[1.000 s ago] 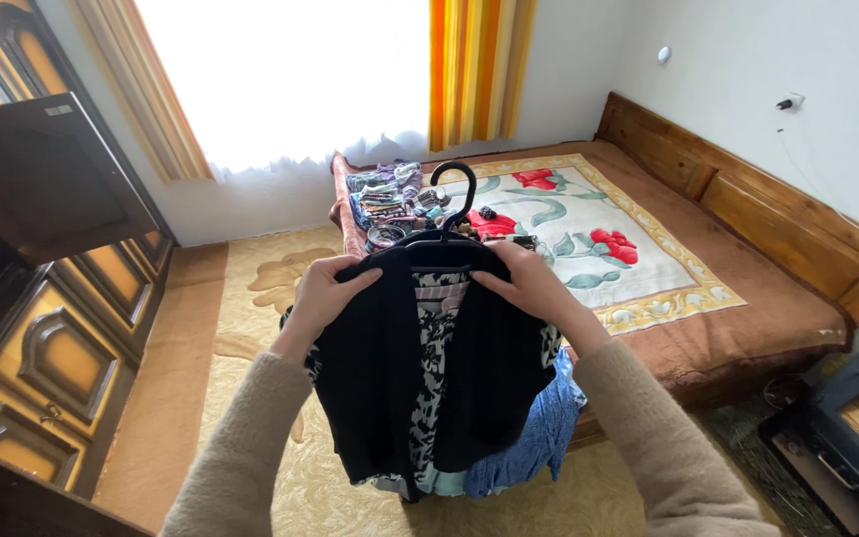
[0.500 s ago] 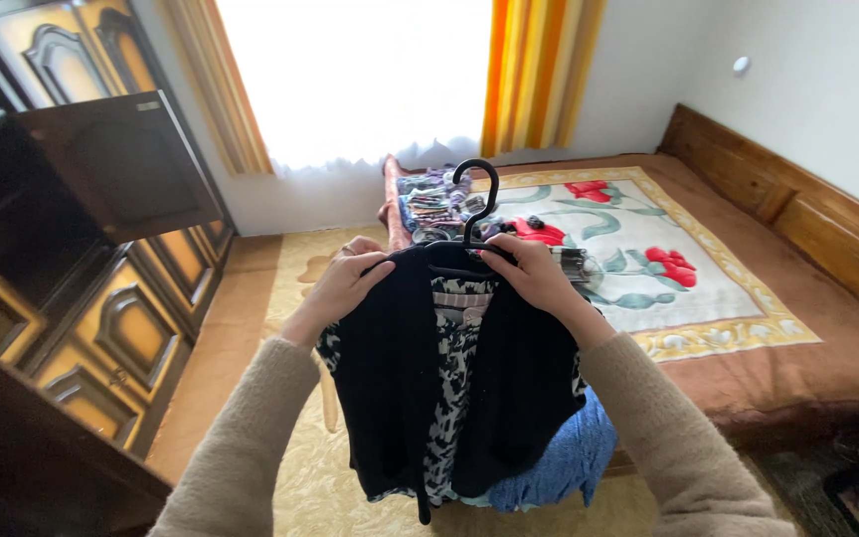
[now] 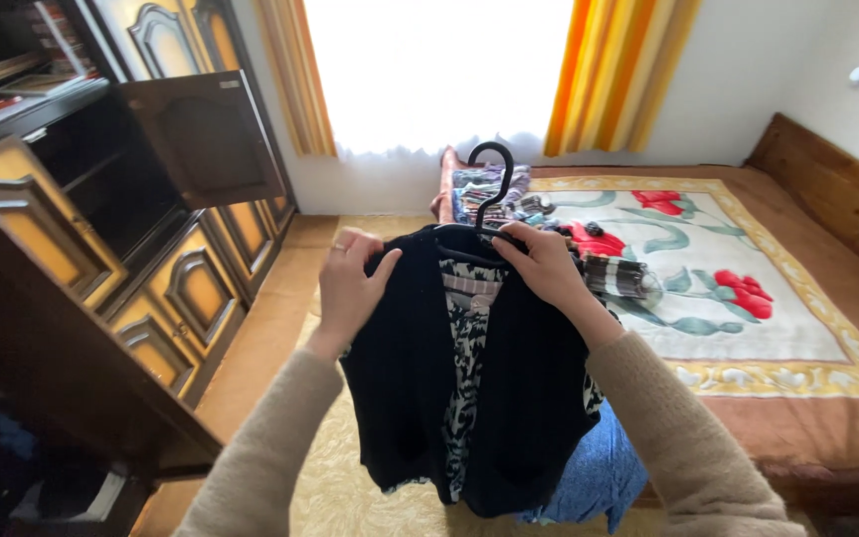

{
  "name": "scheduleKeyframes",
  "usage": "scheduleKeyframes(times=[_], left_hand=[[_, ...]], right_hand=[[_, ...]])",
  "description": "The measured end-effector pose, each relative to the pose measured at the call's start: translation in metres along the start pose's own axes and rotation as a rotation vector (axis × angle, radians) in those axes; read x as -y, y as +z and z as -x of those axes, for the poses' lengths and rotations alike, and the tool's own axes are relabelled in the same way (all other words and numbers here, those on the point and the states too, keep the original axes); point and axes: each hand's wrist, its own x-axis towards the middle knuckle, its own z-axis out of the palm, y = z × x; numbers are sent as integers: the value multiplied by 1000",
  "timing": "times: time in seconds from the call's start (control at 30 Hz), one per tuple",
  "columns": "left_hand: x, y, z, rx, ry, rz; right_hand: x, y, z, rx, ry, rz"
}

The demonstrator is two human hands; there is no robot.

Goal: The person picks up several garments on hangers from a pile on the bed and hangs them one by one into an open wardrobe. Items handled include a gray cardigan, a striped top, a black and white patterned top, a blue top, and a light green top. The person places each garment on the wardrobe rod and adjusts spacing.

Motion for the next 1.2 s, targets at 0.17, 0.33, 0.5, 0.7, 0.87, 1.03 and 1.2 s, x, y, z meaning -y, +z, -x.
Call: scheduleKeyframes(times=[0.17, 0.33, 0.5, 0.7, 0.87, 1.03, 1.2], left_hand=[[-21, 3, 30, 143, -187, 6], [-17, 8, 49, 255, -363, -74], [-24, -5, 47, 114, -448, -148], [-3, -4, 45, 33, -397, -437], [11, -22, 58, 87, -491, -401], [31, -22, 113, 108, -509, -345], [47, -14, 174, 303, -523, -440]], right_hand=[[15, 16, -18, 32, -41, -13], [22, 39, -35, 72, -23, -34], [29, 62, -47, 128, 4, -23], [39, 98, -51, 202, 64, -93], [30, 126, -56, 264, 131, -104], [29, 147, -58, 252, 151, -141], [32, 177, -62, 236, 148, -171]])
